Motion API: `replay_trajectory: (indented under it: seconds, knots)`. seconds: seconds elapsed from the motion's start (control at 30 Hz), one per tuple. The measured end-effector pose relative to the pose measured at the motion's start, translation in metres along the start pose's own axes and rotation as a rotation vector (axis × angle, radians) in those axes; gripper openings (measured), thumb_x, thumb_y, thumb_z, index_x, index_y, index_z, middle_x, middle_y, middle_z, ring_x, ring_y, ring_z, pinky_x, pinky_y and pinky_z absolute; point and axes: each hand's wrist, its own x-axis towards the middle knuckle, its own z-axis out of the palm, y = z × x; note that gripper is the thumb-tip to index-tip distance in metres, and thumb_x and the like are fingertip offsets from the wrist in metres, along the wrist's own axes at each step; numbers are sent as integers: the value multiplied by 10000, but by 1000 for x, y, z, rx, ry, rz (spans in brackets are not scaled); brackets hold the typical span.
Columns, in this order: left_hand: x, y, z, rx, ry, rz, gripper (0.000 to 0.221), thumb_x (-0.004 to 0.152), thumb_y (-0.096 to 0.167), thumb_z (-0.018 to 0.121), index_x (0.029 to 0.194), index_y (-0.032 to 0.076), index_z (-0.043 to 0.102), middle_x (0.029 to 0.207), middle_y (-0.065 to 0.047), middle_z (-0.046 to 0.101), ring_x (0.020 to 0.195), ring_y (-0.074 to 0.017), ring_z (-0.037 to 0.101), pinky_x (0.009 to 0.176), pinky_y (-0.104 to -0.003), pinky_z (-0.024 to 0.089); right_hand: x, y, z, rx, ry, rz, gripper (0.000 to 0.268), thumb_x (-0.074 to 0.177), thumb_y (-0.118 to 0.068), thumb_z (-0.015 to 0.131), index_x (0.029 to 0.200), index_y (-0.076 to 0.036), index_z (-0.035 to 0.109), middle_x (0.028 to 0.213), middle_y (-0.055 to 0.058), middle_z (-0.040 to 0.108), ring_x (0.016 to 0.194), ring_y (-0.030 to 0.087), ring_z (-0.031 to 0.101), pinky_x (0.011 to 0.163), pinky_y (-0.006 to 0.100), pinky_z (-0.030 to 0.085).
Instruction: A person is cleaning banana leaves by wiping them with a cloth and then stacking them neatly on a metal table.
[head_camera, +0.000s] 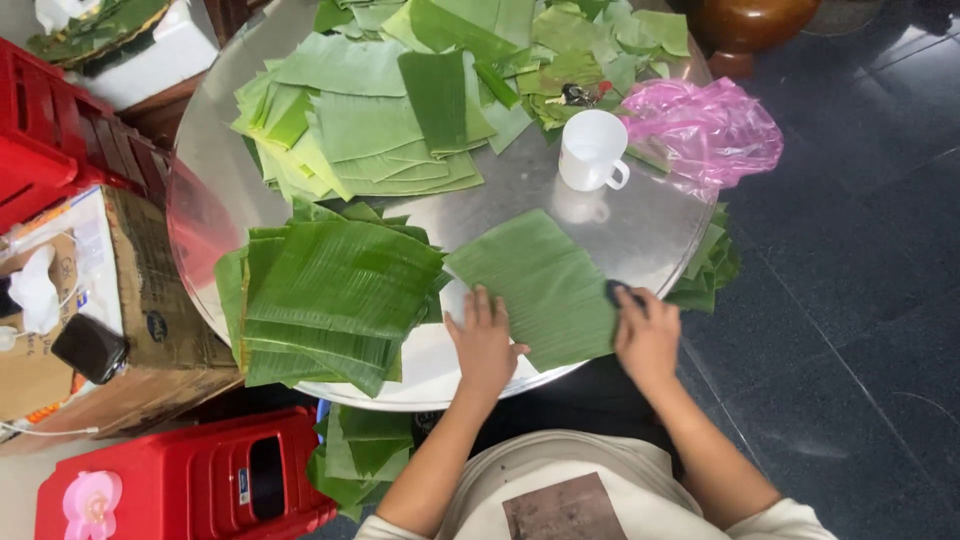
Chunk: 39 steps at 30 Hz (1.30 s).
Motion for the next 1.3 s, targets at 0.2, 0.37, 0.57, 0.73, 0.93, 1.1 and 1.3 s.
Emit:
replay_trajectory:
  seconds: [0.2,0.37,0.57,0.73,0.93,1.1,1.3]
  knots:
    - [-32,13,80,-107,220,477,476,891,333,736,1251,27,678,1302,-206,617,1310,-407,490,1033,-614,360,-6,89,2,181,251,166,387,952,-12,696,1314,-142,743,1256,107,633,1097,374,599,967,453,435]
    - [-27,9,102,-91,435,528,258,873,181,754,1088,37,747,1184,-186,675,1211,-390,569,979,-561,418,-26,112,-10,391,373,300,308,1022,60,673,1313,-15,737,1231,201,635,1160,443,617,996,497,470]
    - [-21,16,80,1,501,618,119,767,48,733,882,15,740,945,-183,706,957,-356,658,941,-569,434,-44,121,-15,472,409,326,255,1027,77,693,1279,54,724,1215,250,637,1179,472,621,1042,527,453]
    - [12,20,34,-71,920,568,177,860,175,613,1005,110,692,988,-77,650,748,-273,664,626,-409,513,-38,131,-19,496,418,341,244,1043,94,679,1284,75,712,1222,272,635,1202,487,608,1066,561,426]
    - [13,-3,-141,-593,898,366,144,979,30,531,924,57,661,768,-68,624,646,-228,577,638,-354,482,-4,103,-64,526,497,235,296,1147,-85,569,1325,133,661,1308,284,570,1252,396,561,1065,531,477]
    - [112,-71,-46,-695,680,30,146,919,104,602,880,125,741,653,-11,667,577,-181,612,612,-341,490,25,60,-77,612,461,199,292,1125,-52,562,1346,125,633,1349,271,560,1286,380,548,1086,508,476]
    - [135,-118,49,-639,583,-241,170,877,127,690,996,20,750,933,-185,711,886,-410,709,788,-501,558,81,-14,-61,618,379,-18,218,1027,1,651,1232,45,714,1221,250,636,1209,462,608,1056,554,435]
